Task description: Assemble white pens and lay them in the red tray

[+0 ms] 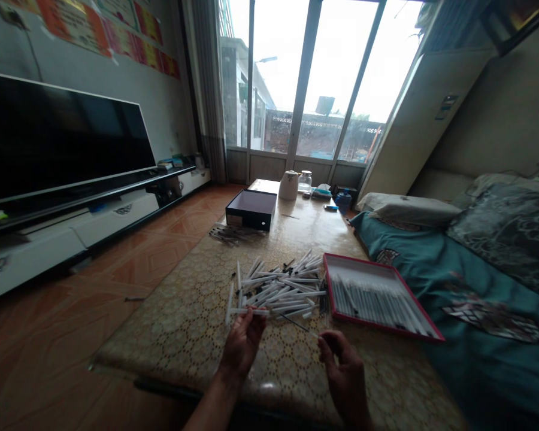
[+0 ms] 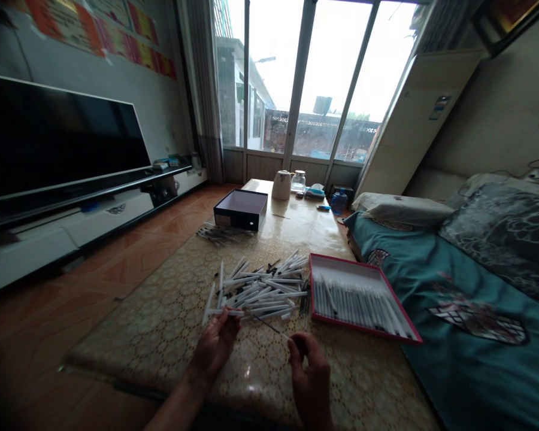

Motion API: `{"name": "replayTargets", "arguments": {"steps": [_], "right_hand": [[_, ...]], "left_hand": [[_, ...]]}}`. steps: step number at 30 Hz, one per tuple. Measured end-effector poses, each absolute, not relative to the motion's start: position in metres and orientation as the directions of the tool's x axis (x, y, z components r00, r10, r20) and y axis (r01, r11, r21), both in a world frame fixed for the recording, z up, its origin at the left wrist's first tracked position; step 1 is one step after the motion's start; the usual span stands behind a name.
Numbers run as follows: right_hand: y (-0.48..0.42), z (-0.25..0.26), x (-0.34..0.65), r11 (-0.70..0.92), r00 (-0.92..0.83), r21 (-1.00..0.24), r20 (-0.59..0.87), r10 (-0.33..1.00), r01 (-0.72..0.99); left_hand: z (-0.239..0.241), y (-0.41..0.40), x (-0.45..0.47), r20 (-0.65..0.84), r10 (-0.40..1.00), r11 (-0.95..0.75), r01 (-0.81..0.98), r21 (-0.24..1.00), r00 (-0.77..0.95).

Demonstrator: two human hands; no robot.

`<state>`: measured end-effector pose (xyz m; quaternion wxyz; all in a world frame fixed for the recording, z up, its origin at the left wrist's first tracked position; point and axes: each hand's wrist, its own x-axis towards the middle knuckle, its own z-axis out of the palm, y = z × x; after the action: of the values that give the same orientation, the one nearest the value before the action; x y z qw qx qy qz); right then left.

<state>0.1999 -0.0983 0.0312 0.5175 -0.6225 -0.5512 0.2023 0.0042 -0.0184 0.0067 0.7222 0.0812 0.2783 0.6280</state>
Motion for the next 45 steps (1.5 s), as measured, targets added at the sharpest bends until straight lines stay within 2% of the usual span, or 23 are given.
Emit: {"name": "replayTargets", "arguments": {"steps": [6,13,26,33,38,42,45], "right_hand": [[-0.097,0.03,0.2,0.2,0.265,-0.82,0.389,0.882,0.537],[-0.097,0.027,0.2,0.186,0.249,-0.819,0.369,0.896,0.542],[-0.096,0.032,0.201,0.231,0.208,-0.779,0.418,0.884,0.582],[-0.087,0.032,0.2,0.203,0.237,-0.84,0.36,0.902,0.504],[-0.072,0.032,0.177,0.168,0.19,-0.933,0.237,0.953,0.32],[-0.059,0.03,0.164,0.176,0.216,-0.962,0.221,0.951,0.207],[-0.041,0.025,0.175,0.169,0.307,-0.93,0.273,0.911,0.326]], "left_hand": [[0.006,-0.017,0.004,-0.288,0.956,0.186,-0.859,0.478,0.047],[0.006,-0.019,0.004,-0.294,0.955,0.185,-0.854,0.486,0.04],[0.002,-0.017,0.005,-0.275,0.961,0.18,-0.837,0.518,0.037],[0.006,-0.02,0.007,-0.26,0.962,0.218,-0.798,0.562,0.08],[0.011,-0.025,0.009,-0.198,0.953,0.303,-0.72,0.625,0.229],[0.007,-0.023,0.005,-0.281,0.939,0.321,-0.793,0.518,0.196],[0.004,-0.018,0.001,-0.332,0.934,0.275,-0.862,0.425,0.134]]}}
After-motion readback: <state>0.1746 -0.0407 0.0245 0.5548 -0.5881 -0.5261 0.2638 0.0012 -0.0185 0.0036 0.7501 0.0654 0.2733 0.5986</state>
